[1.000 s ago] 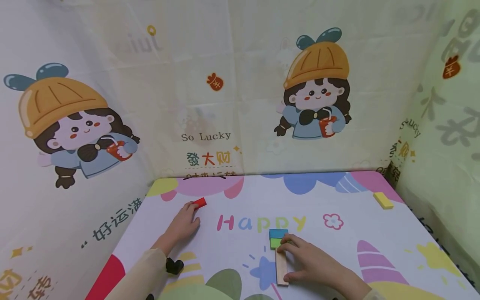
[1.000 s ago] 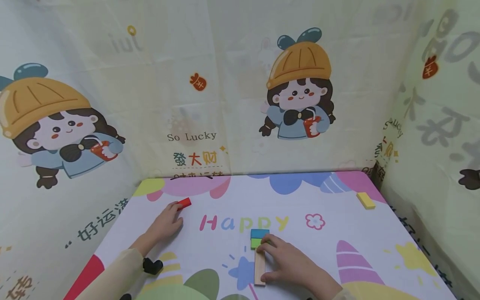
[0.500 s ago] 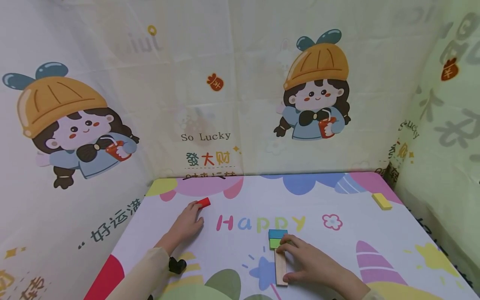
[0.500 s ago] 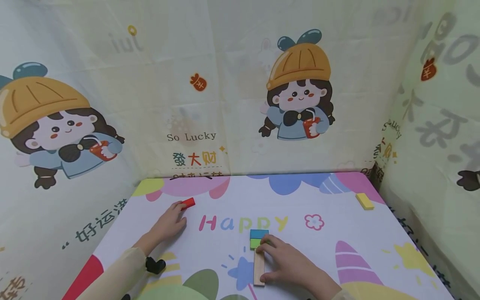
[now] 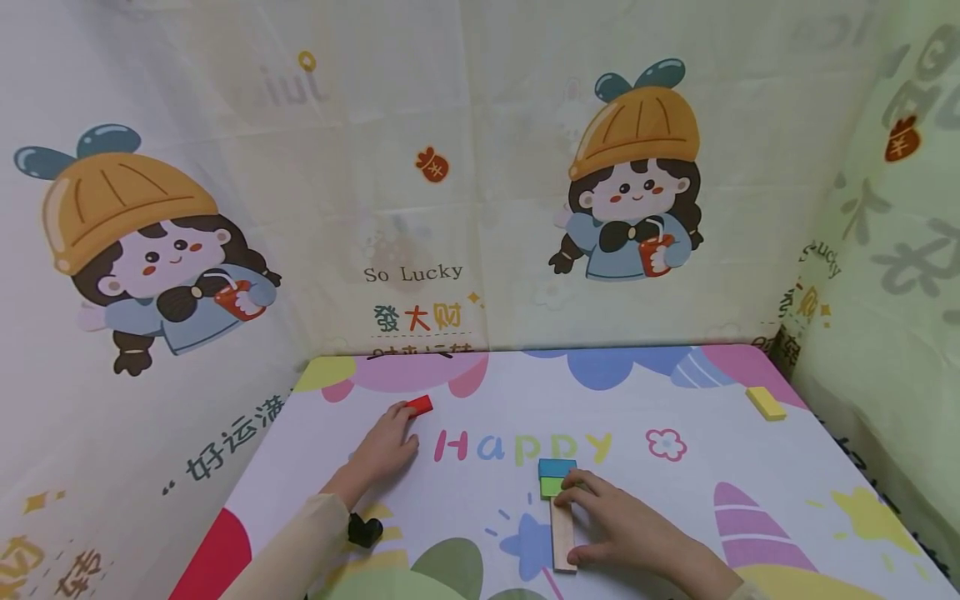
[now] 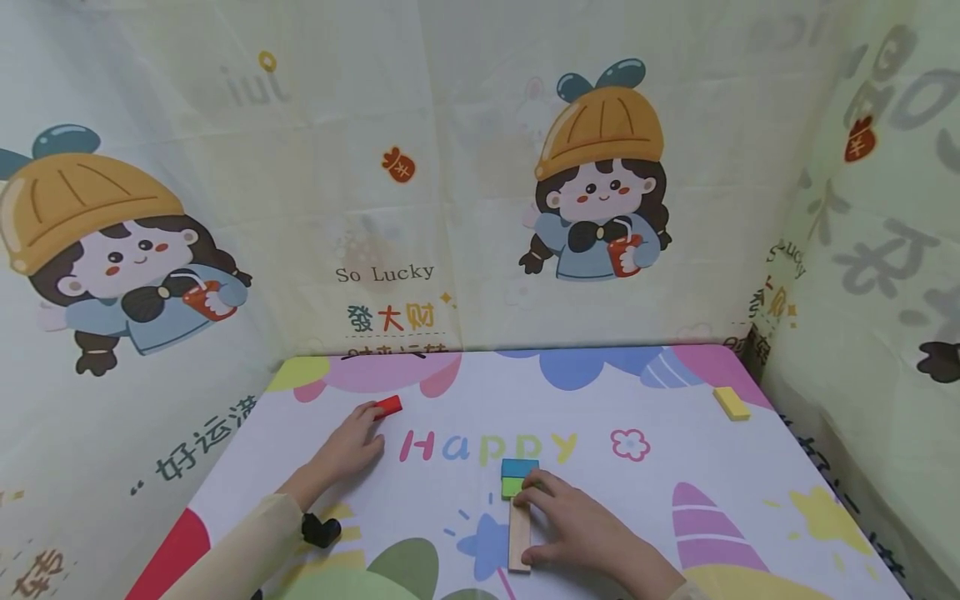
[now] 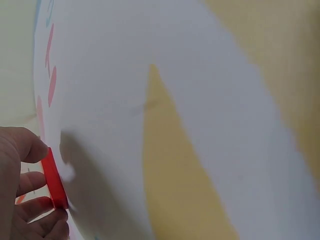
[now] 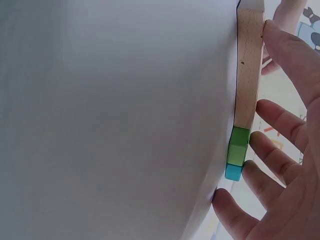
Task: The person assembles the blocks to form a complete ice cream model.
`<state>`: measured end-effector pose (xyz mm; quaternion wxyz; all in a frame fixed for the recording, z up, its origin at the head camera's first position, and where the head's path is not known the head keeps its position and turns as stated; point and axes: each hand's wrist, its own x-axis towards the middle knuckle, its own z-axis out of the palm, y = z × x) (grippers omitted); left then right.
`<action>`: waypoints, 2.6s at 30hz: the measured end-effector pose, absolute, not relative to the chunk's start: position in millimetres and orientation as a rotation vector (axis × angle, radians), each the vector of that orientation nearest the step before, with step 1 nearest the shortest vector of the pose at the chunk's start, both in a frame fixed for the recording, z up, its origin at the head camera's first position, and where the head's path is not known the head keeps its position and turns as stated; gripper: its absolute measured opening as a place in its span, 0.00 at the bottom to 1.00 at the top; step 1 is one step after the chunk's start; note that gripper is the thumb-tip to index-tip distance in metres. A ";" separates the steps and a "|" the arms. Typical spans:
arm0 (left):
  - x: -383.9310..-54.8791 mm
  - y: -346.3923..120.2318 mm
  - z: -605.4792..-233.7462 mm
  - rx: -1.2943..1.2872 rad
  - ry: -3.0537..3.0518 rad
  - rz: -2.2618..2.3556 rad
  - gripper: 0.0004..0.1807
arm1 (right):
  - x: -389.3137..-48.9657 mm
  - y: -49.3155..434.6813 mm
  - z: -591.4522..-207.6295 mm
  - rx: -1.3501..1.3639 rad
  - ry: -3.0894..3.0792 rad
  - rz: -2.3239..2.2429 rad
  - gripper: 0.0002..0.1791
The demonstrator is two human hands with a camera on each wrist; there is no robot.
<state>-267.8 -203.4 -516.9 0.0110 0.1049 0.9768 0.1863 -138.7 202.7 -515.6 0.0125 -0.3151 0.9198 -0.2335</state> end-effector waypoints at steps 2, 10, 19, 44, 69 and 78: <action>-266.8 -200.7 -516.3 0.337 3.049 0.590 0.33 | -138.2 202.6 -515.4 -0.972 2.865 -0.727 0.34; -265.3 -187.0 -513.6 0.331 3.027 0.629 0.32 | -136.2 203.4 -514.6 -0.970 2.864 -0.738 0.34; -267.5 -170.5 -514.1 0.355 3.007 0.620 0.33 | -135.1 203.1 -515.0 -0.975 2.867 -0.740 0.33; -269.2 -147.5 -516.9 0.428 2.985 0.662 0.30 | -136.5 203.9 -515.0 -1.000 2.857 -0.767 0.33; -270.9 -121.9 -514.0 0.580 2.932 0.657 0.28 | -136.7 203.6 -519.3 -0.966 2.858 -0.757 0.33; -269.6 -112.1 -516.6 0.577 2.928 0.632 0.30 | -135.9 204.0 -518.7 -0.956 2.850 -0.766 0.33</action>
